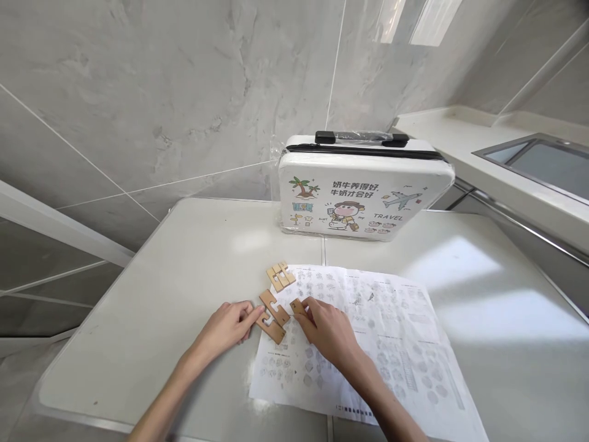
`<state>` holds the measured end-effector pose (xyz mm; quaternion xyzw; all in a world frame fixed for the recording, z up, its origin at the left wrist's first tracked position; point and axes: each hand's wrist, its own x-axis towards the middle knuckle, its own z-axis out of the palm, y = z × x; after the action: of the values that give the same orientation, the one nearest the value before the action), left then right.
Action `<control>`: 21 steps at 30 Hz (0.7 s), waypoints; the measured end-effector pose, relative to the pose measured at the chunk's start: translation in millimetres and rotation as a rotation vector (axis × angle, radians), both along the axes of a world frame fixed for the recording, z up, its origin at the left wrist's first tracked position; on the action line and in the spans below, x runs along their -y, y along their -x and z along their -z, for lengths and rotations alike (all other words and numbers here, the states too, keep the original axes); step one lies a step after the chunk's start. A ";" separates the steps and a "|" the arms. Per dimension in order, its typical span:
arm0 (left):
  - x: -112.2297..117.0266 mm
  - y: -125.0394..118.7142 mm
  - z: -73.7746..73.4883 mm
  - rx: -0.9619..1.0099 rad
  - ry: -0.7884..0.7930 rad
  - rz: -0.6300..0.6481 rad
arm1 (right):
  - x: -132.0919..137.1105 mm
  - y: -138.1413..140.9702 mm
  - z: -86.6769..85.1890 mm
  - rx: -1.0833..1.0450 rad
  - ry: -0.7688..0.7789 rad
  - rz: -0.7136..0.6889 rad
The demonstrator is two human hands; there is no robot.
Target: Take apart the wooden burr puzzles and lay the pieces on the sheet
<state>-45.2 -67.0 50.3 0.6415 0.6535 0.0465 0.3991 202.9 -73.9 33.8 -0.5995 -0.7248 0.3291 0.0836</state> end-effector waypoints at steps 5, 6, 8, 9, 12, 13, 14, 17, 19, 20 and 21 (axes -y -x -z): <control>-3.9 -7.7 -0.4 -0.277 -0.072 0.067 | -11.3 10.7 7.0 0.004 0.005 0.000; -3.8 -9.3 -0.6 -0.323 -0.093 0.081 | -12.0 12.2 7.3 0.003 -0.001 -0.004; -3.1 -12.0 -0.6 -0.392 -0.130 0.114 | -12.2 14.6 7.1 0.006 -0.002 -0.010; -2.6 -13.1 -0.3 -0.422 -0.142 0.135 | -11.6 15.5 6.9 0.008 -0.002 -0.011; -1.0 -15.5 1.0 -0.514 -0.166 0.207 | -7.3 16.7 8.6 0.008 -0.030 -0.008; -0.5 -16.2 1.6 -0.543 -0.176 0.228 | -5.0 16.8 10.2 0.008 -0.050 -0.006; 0.2 -17.0 2.2 -0.567 -0.187 0.246 | -2.4 16.8 12.3 0.008 -0.072 -0.005; 2.7 -19.8 3.4 -0.623 -0.219 0.275 | 5.2 17.5 19.9 0.010 -0.133 0.003; 5.0 -21.7 4.1 -0.647 -0.231 0.289 | 8.5 18.7 24.6 0.007 -0.169 0.014; 6.1 -22.0 4.8 -0.660 -0.239 0.294 | 9.4 19.5 26.5 0.003 -0.185 0.018; 7.0 -21.5 6.0 -0.675 -0.250 0.297 | 9.6 20.5 28.0 -0.001 -0.201 0.021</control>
<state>-23.7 -74.0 44.2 0.7521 0.6373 -0.1464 0.0825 182.4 -83.5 5.7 -0.5953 -0.7479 0.2541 0.1473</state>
